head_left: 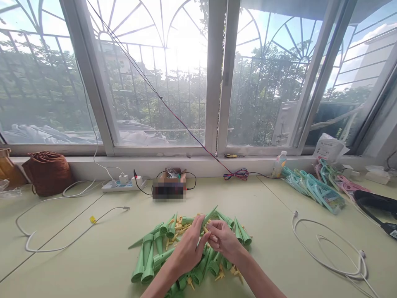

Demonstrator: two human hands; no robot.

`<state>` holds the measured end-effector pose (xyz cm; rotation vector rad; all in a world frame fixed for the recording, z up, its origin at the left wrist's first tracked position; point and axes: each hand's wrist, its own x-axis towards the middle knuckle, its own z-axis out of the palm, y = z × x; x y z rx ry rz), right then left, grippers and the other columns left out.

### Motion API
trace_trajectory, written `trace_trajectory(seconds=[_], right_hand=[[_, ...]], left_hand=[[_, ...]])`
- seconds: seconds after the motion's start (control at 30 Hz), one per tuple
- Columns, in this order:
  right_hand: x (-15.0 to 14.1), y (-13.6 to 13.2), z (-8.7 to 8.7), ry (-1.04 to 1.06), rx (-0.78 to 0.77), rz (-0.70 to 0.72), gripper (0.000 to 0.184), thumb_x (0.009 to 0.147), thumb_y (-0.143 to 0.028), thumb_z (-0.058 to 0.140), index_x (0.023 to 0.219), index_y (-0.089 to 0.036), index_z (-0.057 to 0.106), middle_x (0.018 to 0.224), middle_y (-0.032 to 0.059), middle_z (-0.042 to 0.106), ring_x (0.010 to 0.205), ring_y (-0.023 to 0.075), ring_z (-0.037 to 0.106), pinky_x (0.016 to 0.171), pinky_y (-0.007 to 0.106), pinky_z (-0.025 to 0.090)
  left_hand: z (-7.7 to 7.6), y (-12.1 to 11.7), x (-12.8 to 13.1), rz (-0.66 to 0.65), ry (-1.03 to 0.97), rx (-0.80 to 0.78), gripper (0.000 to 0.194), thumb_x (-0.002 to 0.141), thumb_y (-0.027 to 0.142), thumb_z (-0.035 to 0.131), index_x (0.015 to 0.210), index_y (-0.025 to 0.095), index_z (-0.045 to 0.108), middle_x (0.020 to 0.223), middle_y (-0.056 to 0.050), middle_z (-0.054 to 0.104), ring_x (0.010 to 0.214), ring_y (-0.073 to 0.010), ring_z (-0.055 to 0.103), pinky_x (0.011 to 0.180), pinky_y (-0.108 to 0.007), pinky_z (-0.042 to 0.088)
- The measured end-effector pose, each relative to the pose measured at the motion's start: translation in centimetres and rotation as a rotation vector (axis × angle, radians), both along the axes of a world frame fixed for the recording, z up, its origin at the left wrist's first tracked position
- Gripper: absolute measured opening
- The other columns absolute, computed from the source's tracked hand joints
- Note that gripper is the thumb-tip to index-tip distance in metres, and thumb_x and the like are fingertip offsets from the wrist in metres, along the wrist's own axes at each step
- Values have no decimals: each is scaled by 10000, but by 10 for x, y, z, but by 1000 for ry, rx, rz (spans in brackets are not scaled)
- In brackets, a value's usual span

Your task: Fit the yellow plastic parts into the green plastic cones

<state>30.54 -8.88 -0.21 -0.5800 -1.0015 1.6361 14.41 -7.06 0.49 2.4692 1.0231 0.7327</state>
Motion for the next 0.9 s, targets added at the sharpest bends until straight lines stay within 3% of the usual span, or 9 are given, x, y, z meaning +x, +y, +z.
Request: trace_trajectory(seconds=[0.3, 0.53, 0.9], right_hand=[[4, 4, -2, -187, 53, -79, 416, 791, -480, 708, 586, -158, 544, 419, -74, 418, 304, 39, 308, 312, 205, 175], [10, 2, 3, -381, 107, -121, 471, 775, -507, 693, 509, -179, 483, 379, -71, 407, 296, 40, 271, 311, 212, 163], [-2, -3, 5, 4, -11, -10, 447, 748, -488, 754, 592, -172, 480, 444, -98, 355, 340, 23, 281, 317, 186, 149]], left_hand=[[-2, 1, -5, -19, 33, -23, 526, 998, 408, 324, 1472, 184, 282, 1506, -149, 378, 1414, -294, 293, 1104, -475, 363], [1, 0, -5, -46, 45, 28, 511, 991, 418, 345, 1453, 200, 346, 1448, -140, 466, 1343, -307, 425, 1049, -470, 435], [1, -1, -2, -6, -33, 11, 499, 999, 382, 325, 1456, 182, 313, 1487, -159, 402, 1404, -299, 317, 1100, -483, 367]])
